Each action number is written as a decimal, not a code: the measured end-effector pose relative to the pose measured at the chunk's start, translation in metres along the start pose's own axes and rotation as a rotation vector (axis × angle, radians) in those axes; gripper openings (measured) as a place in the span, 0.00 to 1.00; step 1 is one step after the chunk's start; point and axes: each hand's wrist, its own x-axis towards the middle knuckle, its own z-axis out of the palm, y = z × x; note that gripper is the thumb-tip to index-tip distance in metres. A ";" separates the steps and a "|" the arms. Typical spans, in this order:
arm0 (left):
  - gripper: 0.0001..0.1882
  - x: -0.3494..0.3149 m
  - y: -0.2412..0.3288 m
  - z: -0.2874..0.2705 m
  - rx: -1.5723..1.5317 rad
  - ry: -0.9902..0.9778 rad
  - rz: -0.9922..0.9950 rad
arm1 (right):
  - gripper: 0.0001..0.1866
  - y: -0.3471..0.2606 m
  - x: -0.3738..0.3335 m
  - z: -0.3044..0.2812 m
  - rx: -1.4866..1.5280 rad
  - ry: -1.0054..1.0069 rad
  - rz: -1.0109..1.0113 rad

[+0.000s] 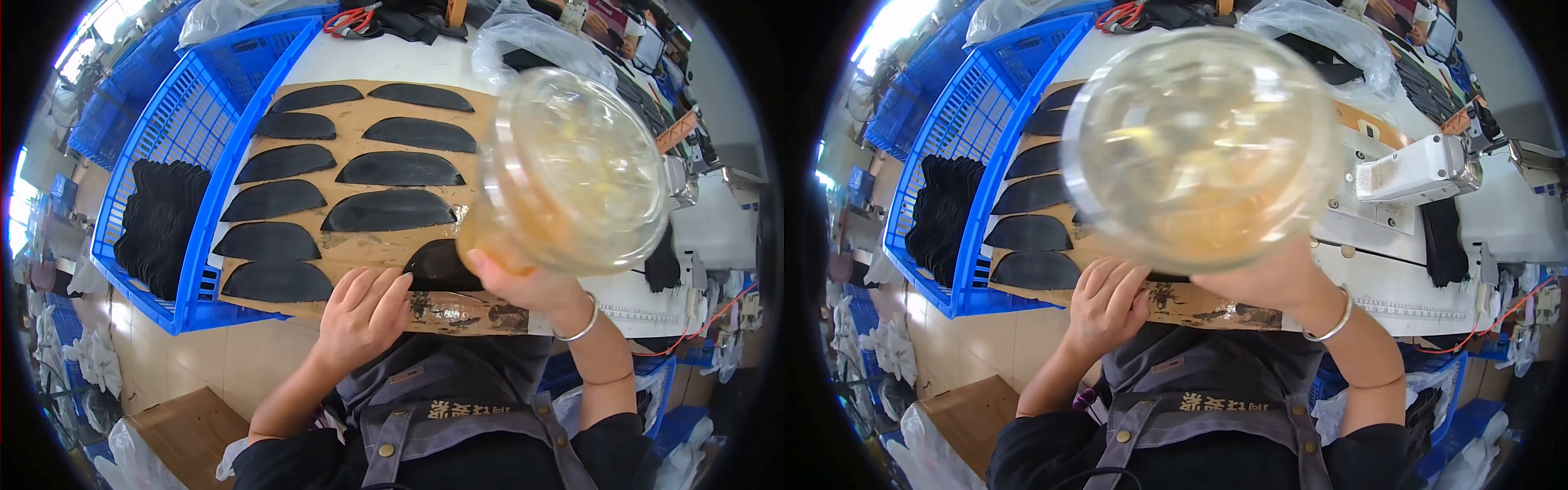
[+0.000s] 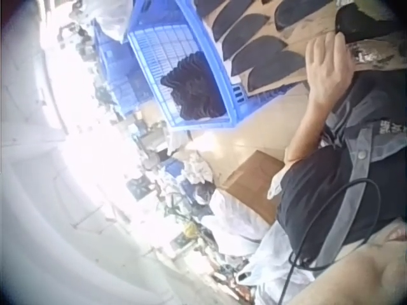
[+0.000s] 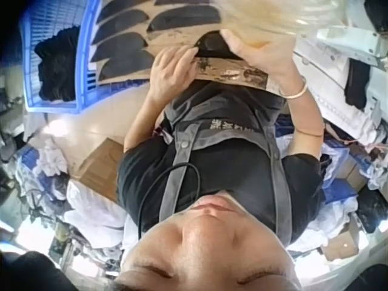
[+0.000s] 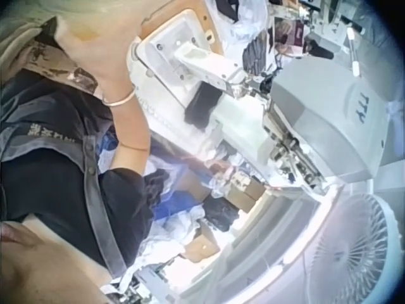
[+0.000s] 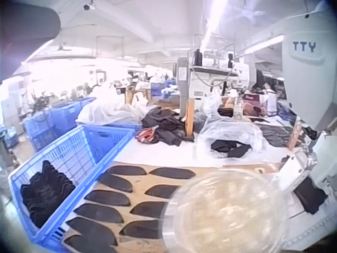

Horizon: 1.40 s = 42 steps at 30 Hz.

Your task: Applying glue to black shoe components on a workbench.

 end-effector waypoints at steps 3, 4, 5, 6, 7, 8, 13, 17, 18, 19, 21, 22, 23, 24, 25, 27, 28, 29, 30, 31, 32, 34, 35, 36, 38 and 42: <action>0.19 -0.002 0.000 0.001 0.000 -0.002 -0.011 | 0.34 0.012 -0.026 -0.023 -0.086 -0.042 -0.028; 0.19 -0.003 -0.001 0.000 0.000 0.001 -0.018 | 0.36 0.014 -0.038 -0.033 -0.051 -0.008 0.109; 0.19 -0.004 -0.001 -0.001 -0.003 0.005 -0.019 | 0.39 0.015 -0.048 -0.040 -0.017 0.026 0.245; 0.19 -0.003 -0.001 -0.001 -0.009 0.010 -0.013 | 0.39 0.012 -0.058 -0.049 -0.021 0.024 0.243; 0.19 -0.003 -0.002 -0.001 -0.004 0.016 -0.019 | 0.37 0.009 -0.064 -0.056 -0.002 0.121 0.361; 0.19 -0.002 -0.002 -0.001 -0.014 0.019 -0.015 | 0.36 0.007 -0.066 -0.061 0.018 0.218 0.479; 0.18 -0.005 -0.004 0.000 -0.057 0.046 -0.007 | 0.34 -0.018 -0.029 -0.048 0.451 0.376 0.325; 0.18 -0.004 -0.003 0.001 -0.029 0.029 0.011 | 0.34 -0.022 0.006 0.003 0.206 0.094 0.074; 0.18 -0.002 -0.001 0.002 -0.006 0.012 0.018 | 0.36 -0.019 0.009 0.015 0.061 0.049 -0.052; 0.18 -0.003 0.002 0.001 -0.051 0.045 -0.032 | 0.37 -0.019 0.014 0.025 -0.074 -0.003 -0.178; 0.20 -0.018 -0.002 0.003 -0.012 -0.012 -0.032 | 0.38 -0.027 0.024 0.026 0.188 -0.011 0.033; 0.23 -0.024 -0.004 0.004 0.031 -0.063 -0.042 | 0.39 -0.030 0.027 0.025 0.454 -0.020 0.234; 0.24 -0.025 -0.003 0.003 0.062 -0.104 -0.004 | 0.40 -0.027 0.026 0.033 0.562 0.082 0.139; 0.24 -0.032 -0.007 0.007 0.046 -0.105 0.008 | 0.40 -0.025 0.022 0.030 0.547 0.089 0.152; 0.24 -0.037 -0.011 0.008 0.072 -0.168 -0.062 | 0.41 -0.024 0.020 0.028 0.502 0.090 0.117; 0.15 -0.040 -0.012 0.011 0.121 -0.232 -0.160 | 0.41 -0.022 0.012 0.021 0.457 0.086 0.089; 0.15 -0.030 -0.008 0.000 0.132 -0.235 -0.180 | 0.41 -0.022 0.009 0.017 0.421 0.076 0.088; 0.15 -0.005 -0.002 -0.003 0.047 -0.124 -0.077 | 0.41 -0.021 -0.001 -0.001 0.324 0.090 0.109; 0.16 0.007 0.002 -0.004 -0.016 -0.022 0.003 | 0.39 0.000 -0.026 -0.012 0.007 -0.014 0.024; 0.17 -0.004 -0.001 0.007 -0.154 0.011 -0.086 | 0.34 0.030 -0.048 -0.026 0.115 -0.046 -0.162; 0.16 0.004 0.002 -0.006 -0.043 0.001 -0.027 | 0.34 0.041 -0.061 -0.030 0.160 -0.061 -0.178; 0.13 0.008 0.000 -0.011 -0.097 -0.051 -0.085 | 0.33 0.031 -0.088 -0.062 -0.111 -0.081 0.157; 0.13 0.008 0.000 -0.010 -0.095 -0.049 -0.083 | 0.32 0.027 -0.096 -0.070 -0.254 -0.084 0.328; 0.12 0.008 -0.002 -0.008 -0.094 -0.011 -0.126 | 0.32 0.025 -0.101 -0.070 -0.256 -0.082 0.328; 0.11 0.013 0.001 -0.005 -0.087 0.024 -0.167 | 0.31 0.024 -0.107 -0.071 0.104 0.390 0.492; 0.15 0.051 0.022 -0.014 0.000 0.089 0.038 | 0.32 0.025 -0.119 -0.067 0.458 0.761 0.346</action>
